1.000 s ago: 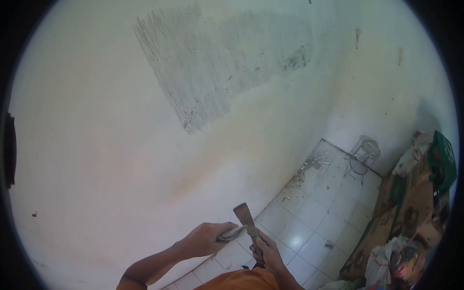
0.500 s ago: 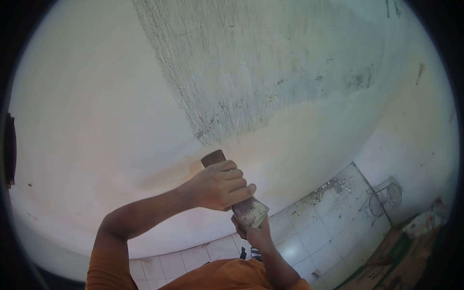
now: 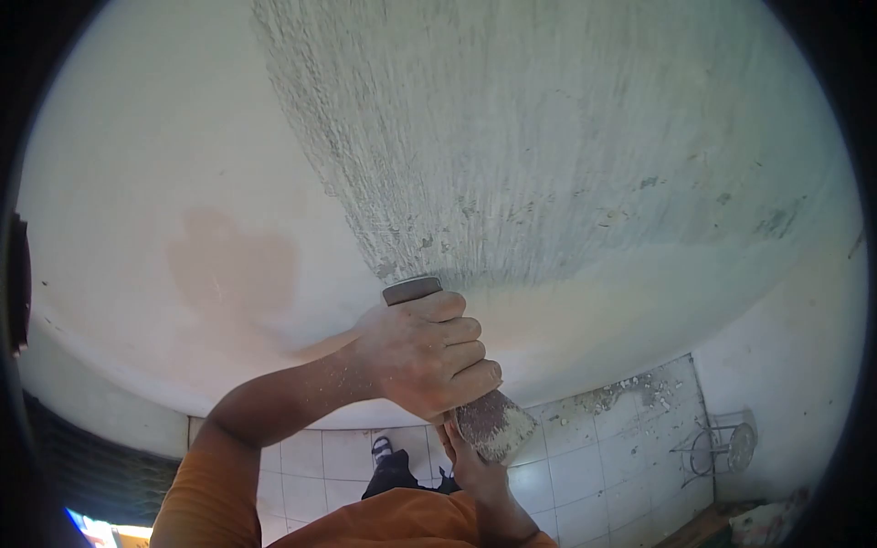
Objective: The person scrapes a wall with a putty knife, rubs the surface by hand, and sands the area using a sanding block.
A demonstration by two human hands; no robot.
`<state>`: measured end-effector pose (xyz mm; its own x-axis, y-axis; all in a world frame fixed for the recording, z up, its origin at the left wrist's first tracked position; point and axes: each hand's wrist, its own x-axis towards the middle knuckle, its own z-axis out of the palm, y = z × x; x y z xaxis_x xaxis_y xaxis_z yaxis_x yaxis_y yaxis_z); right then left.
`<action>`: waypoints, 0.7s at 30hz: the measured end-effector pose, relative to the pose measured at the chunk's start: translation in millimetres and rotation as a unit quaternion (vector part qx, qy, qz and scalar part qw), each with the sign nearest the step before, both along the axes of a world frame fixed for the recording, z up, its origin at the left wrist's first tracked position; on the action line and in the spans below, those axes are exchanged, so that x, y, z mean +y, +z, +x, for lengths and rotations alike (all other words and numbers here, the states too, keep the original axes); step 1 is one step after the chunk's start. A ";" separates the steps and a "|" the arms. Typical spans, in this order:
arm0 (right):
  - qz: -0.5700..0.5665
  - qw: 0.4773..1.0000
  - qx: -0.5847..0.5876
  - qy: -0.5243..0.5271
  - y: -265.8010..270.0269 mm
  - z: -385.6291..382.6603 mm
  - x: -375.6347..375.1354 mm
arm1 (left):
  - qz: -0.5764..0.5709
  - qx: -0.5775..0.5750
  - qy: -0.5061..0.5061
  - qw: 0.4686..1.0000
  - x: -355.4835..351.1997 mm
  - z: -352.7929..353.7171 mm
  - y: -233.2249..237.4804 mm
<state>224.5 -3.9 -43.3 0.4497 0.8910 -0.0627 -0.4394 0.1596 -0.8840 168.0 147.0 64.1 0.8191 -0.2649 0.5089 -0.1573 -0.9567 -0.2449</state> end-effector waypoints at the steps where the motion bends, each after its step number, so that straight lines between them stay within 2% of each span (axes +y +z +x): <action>1: 0.005 0.999 -0.036 -0.003 -6.2 1.6 -2.0 | -0.016 -0.008 -0.005 1.000 -0.4 1.0 -1.3; 3: 0.003 0.991 -0.137 0.000 -32.9 7.6 -12.5 | -0.047 -0.020 -0.013 0.999 -3.1 0.7 -4.3; 5: 0.017 0.991 -0.134 -0.007 -31.6 5.3 -10.3 | -0.057 -0.023 -0.026 0.998 -1.9 2.8 -4.1; 6: 0.030 0.997 -0.066 -0.022 -8.2 -1.6 -9.4 | -0.064 -0.026 -0.034 0.997 -1.8 3.6 -4.6; 9: 0.020 1.000 -0.001 -0.004 19.0 -2.8 -9.6 | -0.069 -0.045 -0.017 0.996 -5.2 6.1 0.3; 13: 0.061 0.997 -0.002 0.044 21.7 -4.0 -4.6 | -0.076 -0.031 -0.006 0.997 -4.5 1.8 -6.4; 16: 0.014 0.999 -0.028 0.017 23.0 -5.1 -5.0 | -0.079 -0.052 -0.001 0.996 -4.9 2.2 -2.2; 21: 0.010 0.997 -0.040 0.063 8.0 -1.5 -15.0 | -0.113 -0.044 -0.008 0.993 -7.3 -1.7 -6.0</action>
